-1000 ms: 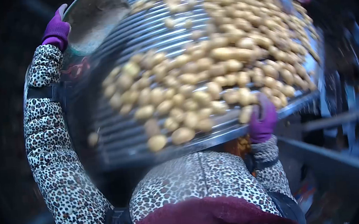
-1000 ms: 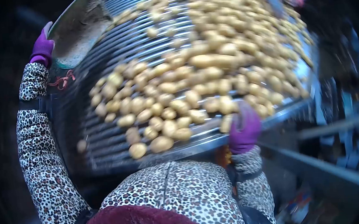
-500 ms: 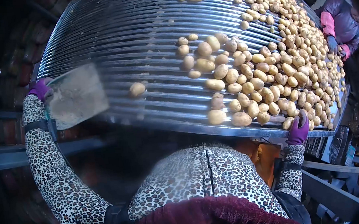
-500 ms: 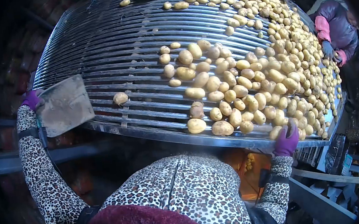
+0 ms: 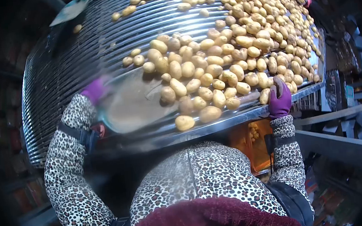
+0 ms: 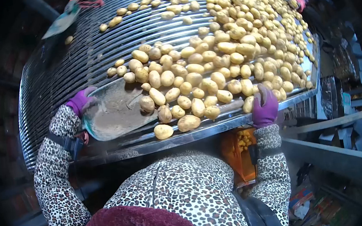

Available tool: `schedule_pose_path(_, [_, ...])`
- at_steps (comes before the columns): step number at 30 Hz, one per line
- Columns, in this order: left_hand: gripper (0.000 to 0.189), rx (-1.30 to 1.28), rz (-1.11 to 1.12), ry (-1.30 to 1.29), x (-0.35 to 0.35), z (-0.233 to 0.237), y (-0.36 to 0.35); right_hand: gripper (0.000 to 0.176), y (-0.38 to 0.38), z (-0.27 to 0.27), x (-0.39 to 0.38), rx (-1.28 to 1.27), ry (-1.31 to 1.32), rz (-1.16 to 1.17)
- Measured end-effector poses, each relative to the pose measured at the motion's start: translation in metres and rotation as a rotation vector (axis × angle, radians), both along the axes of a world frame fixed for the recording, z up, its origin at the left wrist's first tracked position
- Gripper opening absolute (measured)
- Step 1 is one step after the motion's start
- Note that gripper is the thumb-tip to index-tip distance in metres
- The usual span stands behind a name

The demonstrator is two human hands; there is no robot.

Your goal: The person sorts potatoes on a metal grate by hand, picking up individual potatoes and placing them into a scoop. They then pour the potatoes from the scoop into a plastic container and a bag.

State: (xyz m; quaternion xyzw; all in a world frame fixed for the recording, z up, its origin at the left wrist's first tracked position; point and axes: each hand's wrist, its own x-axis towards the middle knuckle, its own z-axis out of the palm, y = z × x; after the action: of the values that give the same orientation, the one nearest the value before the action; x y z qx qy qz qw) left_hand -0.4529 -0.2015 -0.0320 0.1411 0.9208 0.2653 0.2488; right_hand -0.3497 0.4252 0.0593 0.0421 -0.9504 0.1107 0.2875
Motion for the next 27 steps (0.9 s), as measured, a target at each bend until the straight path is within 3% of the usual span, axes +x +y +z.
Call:
schedule_pose_path(2, [0.060,0.282,0.197,-0.053,0.025,0.041,0.022,0.029,-0.012,0.005,0.003,-0.023,0.007,-0.017])
schedule_pose_path(5, [0.081,0.599,0.288,-0.133,0.065,0.046,0.000,0.029,-0.013,0.003,0.003,-0.052,0.025,-0.012])
schedule_pose_path(6, [0.095,0.650,0.395,-0.331,0.088,0.072,0.002,0.029,-0.016,0.004,0.004,-0.067,0.032,-0.016])
schedule_pose_path(8, [0.109,0.411,0.337,-0.078,0.140,0.064,-0.005,0.030,-0.011,0.005,0.001,-0.079,0.026,0.004])
schedule_pose_path(9, [0.111,0.432,0.402,-0.056,0.162,0.056,-0.006,0.030,-0.011,0.004,0.002,-0.086,0.010,-0.001])
schedule_pose_path(11, [0.101,-0.186,0.196,0.316,0.178,0.072,0.008,0.030,-0.012,0.003,0.001,-0.083,-0.005,0.007])
schedule_pose_path(14, [0.099,-0.103,0.365,0.270,0.183,0.052,0.023,0.030,-0.002,-0.001,-0.001,-0.087,0.002,0.021])
schedule_pose_path(19, [0.082,-0.097,0.213,0.323,0.145,0.104,0.024,0.028,-0.007,-0.003,-0.001,-0.030,0.050,-0.017])
schedule_pose_path(21, [0.077,0.086,0.160,0.261,0.120,0.130,0.050,0.028,0.001,-0.002,-0.002,0.001,0.062,-0.017])
schedule_pose_path(22, [0.073,-0.018,0.136,0.269,0.106,0.139,0.060,0.028,-0.005,0.000,-0.002,-0.004,0.070,-0.019])
schedule_pose_path(24, [0.073,0.032,0.105,0.263,0.085,0.157,0.089,0.027,-0.013,0.002,-0.001,-0.004,0.088,-0.024])
schedule_pose_path(27, [0.075,0.100,0.026,0.320,0.051,0.148,0.119,0.026,-0.027,0.007,-0.001,-0.011,0.111,-0.037])
